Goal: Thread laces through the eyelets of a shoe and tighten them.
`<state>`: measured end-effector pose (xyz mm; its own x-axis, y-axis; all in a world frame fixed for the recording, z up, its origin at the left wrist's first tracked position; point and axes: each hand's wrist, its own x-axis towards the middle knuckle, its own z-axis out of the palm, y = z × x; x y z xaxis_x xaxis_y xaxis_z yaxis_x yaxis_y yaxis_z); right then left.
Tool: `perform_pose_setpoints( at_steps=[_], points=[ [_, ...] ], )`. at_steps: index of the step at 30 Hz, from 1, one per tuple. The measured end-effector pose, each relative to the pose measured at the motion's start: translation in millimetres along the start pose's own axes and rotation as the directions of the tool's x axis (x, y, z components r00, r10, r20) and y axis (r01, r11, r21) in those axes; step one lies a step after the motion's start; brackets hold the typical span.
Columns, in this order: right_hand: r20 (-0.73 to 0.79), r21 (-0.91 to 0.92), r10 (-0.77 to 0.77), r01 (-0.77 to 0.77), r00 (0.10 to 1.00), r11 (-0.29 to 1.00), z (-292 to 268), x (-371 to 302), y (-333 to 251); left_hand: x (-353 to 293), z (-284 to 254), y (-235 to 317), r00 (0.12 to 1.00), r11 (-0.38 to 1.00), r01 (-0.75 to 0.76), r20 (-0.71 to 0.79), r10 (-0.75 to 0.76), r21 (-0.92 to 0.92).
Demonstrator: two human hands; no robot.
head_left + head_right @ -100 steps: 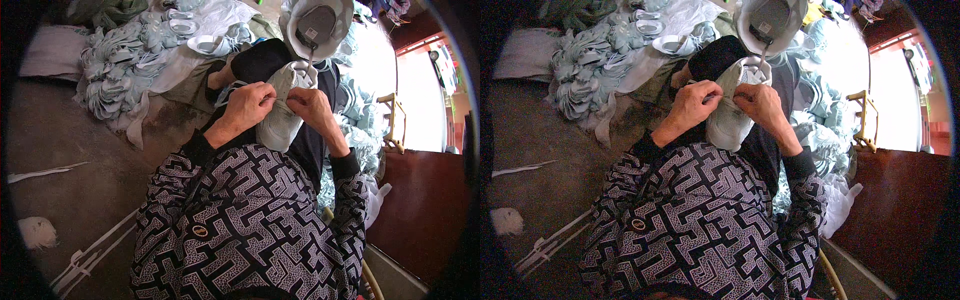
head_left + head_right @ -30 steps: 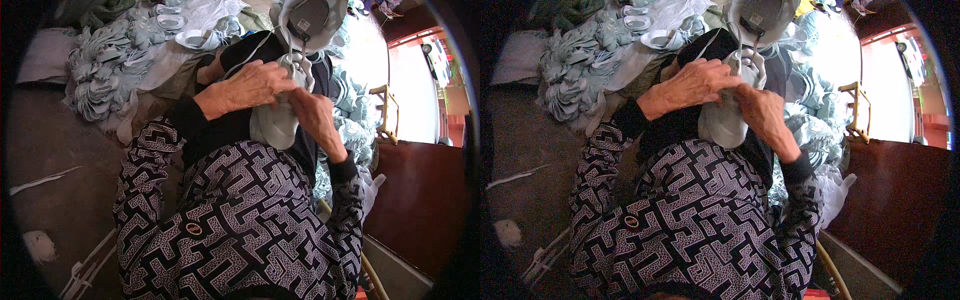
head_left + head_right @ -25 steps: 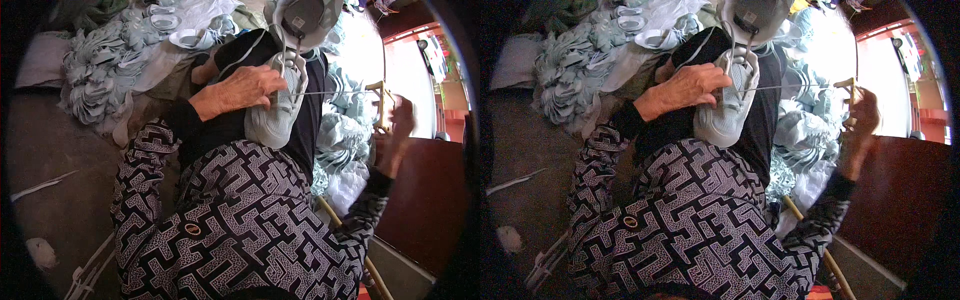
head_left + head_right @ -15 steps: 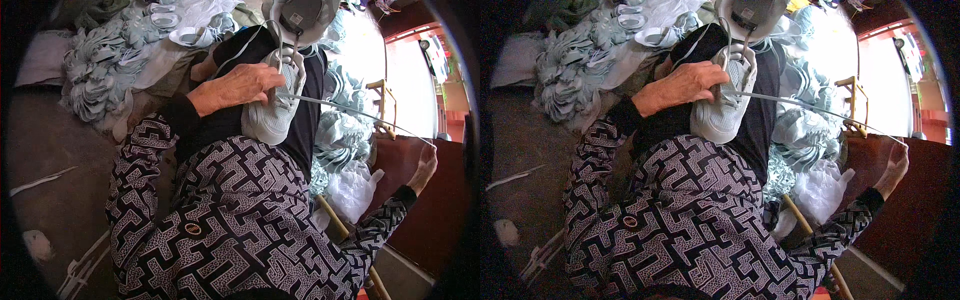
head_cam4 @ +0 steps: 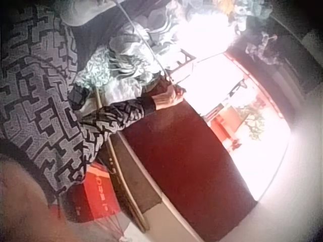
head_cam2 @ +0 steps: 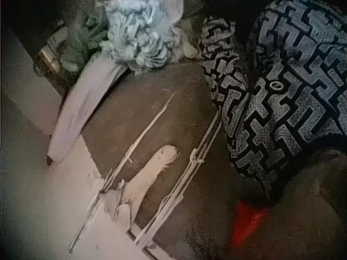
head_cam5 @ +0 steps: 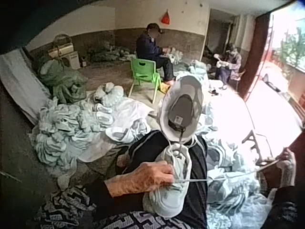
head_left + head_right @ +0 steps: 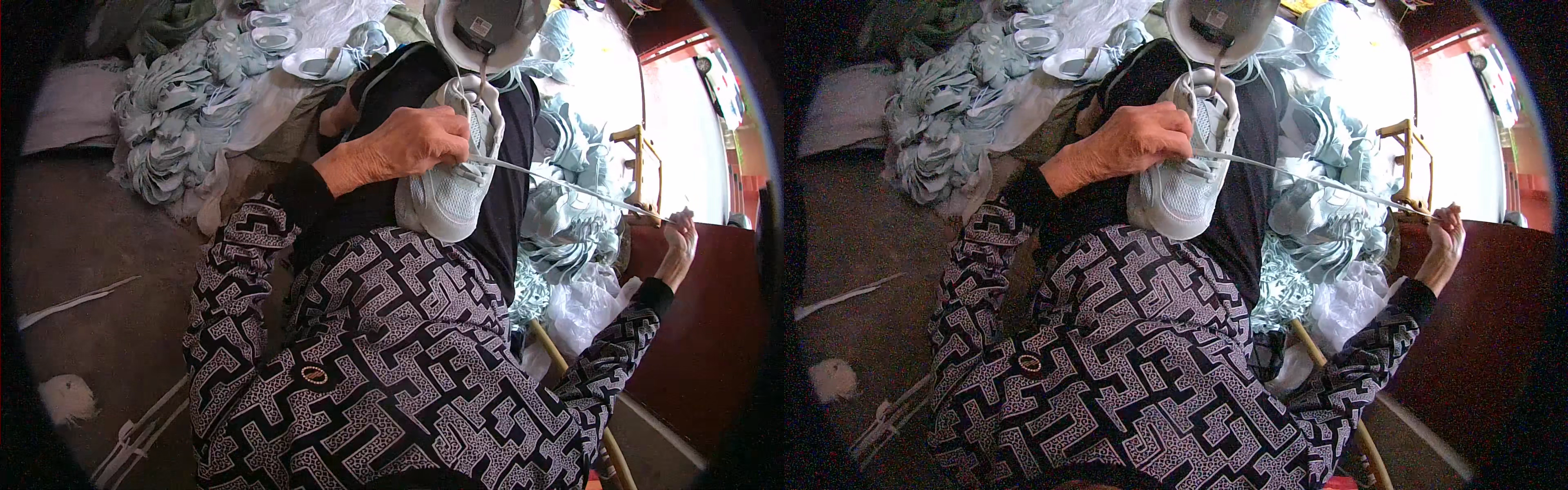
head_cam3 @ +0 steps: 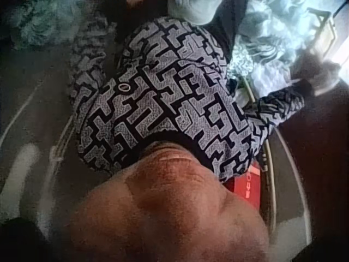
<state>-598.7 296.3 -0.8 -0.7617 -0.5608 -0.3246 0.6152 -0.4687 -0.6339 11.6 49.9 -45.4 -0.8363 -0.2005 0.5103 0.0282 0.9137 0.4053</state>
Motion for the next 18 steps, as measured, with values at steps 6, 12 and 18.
perform_pose_setpoints(
  at_steps=[6, 12, 18],
  points=[
    [0.047, -0.035, 0.013, -0.011, 0.999, 0.999, -13, -11, 25, -4, 20, 3, 0.957, 0.994, -0.054, -0.279, 0.078, 0.092],
    [-0.169, -0.228, -0.164, 0.123, 0.972, 0.966, 21, -24, 21, -31, 38, -3, 0.928, 0.938, 0.041, -0.361, 0.092, 0.345],
    [-0.006, -0.196, -0.235, 0.229, 0.972, 0.953, -7, -14, -62, -42, 30, 8, 0.976, 0.94, 0.023, -0.21, 0.052, 0.34]
  ],
)
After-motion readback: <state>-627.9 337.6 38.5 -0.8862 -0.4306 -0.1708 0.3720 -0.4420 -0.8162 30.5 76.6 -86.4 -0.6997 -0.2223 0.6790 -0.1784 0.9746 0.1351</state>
